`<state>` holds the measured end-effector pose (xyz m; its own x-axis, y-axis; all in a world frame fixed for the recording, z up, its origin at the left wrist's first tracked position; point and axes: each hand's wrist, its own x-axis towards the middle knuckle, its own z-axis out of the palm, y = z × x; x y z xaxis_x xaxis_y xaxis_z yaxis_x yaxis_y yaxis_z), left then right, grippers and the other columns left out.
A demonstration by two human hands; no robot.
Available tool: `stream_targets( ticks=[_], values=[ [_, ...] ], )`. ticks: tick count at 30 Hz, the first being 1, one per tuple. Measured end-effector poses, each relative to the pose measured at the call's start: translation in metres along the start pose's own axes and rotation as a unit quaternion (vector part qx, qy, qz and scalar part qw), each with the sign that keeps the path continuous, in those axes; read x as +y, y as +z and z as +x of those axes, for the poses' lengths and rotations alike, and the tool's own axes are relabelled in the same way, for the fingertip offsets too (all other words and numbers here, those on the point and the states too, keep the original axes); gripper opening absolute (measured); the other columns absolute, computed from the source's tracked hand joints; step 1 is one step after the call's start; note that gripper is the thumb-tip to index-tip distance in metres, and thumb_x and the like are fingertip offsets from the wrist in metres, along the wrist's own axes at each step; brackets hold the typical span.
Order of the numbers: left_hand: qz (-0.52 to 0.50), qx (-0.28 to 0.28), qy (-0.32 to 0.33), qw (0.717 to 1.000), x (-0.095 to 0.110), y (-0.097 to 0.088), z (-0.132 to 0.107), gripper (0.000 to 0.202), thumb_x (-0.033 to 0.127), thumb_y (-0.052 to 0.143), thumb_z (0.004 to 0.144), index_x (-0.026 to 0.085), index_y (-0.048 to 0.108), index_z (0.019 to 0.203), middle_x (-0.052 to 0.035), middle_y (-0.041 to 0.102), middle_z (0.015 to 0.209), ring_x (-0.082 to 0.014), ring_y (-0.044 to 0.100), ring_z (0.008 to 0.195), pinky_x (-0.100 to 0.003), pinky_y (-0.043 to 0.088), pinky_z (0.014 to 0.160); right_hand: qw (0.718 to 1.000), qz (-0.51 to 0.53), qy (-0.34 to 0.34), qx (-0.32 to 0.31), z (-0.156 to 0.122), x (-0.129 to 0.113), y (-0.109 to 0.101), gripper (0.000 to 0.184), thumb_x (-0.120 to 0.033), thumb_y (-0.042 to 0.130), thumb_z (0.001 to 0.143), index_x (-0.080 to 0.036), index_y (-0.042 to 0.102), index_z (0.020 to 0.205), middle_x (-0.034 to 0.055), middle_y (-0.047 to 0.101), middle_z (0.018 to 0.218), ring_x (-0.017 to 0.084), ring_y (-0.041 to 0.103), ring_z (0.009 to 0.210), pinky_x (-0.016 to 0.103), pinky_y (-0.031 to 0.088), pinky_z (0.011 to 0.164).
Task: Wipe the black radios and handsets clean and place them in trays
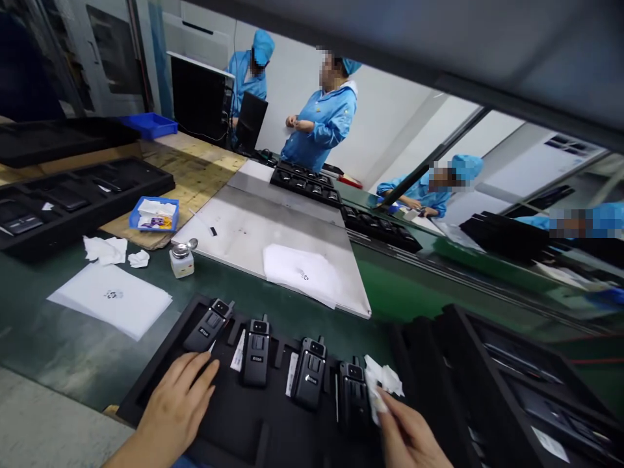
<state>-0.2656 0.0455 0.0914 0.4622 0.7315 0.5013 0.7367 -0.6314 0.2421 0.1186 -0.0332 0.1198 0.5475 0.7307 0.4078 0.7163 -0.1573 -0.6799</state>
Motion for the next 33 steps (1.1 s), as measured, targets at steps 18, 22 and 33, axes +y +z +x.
stream_targets(
  ticks=[18,22,33],
  values=[
    [0.106,-0.163,-0.202,0.960,-0.028,-0.004,0.095,0.073,0.035,0.058,0.092,0.011,0.030,0.155,-0.0160,0.063,0.103,-0.0323,0.063,0.097,-0.037,0.054,0.068,0.936,0.101,-0.271,-0.200,-0.044,-0.119,0.137,0.030,-0.013,0.052,0.094,-0.024,0.070,0.116,0.0059,0.066,0.089,0.018,0.062,0.078,0.031,0.053,0.068],
    [0.101,-0.198,-0.218,0.950,-0.026,0.009,0.116,0.078,0.033,0.060,0.089,0.009,0.026,0.156,-0.0174,0.064,0.099,-0.0315,0.067,0.091,-0.037,0.053,0.071,0.943,0.129,-0.256,-0.167,-0.040,-0.113,0.134,0.033,-0.012,0.052,0.093,-0.025,0.070,0.118,0.0057,0.066,0.090,0.018,0.062,0.080,0.031,0.053,0.070],
    [-0.236,0.050,-0.176,0.955,-0.036,-0.010,0.013,0.084,0.032,0.064,0.089,0.024,0.016,0.158,-0.0107,0.063,0.134,-0.0247,0.062,0.123,-0.041,0.048,0.108,0.865,0.439,0.110,-0.217,-0.025,-0.112,0.131,0.020,-0.038,0.077,0.080,-0.024,0.080,0.094,0.0038,0.071,0.082,0.017,0.063,0.072,0.029,0.052,0.067]
  ],
)
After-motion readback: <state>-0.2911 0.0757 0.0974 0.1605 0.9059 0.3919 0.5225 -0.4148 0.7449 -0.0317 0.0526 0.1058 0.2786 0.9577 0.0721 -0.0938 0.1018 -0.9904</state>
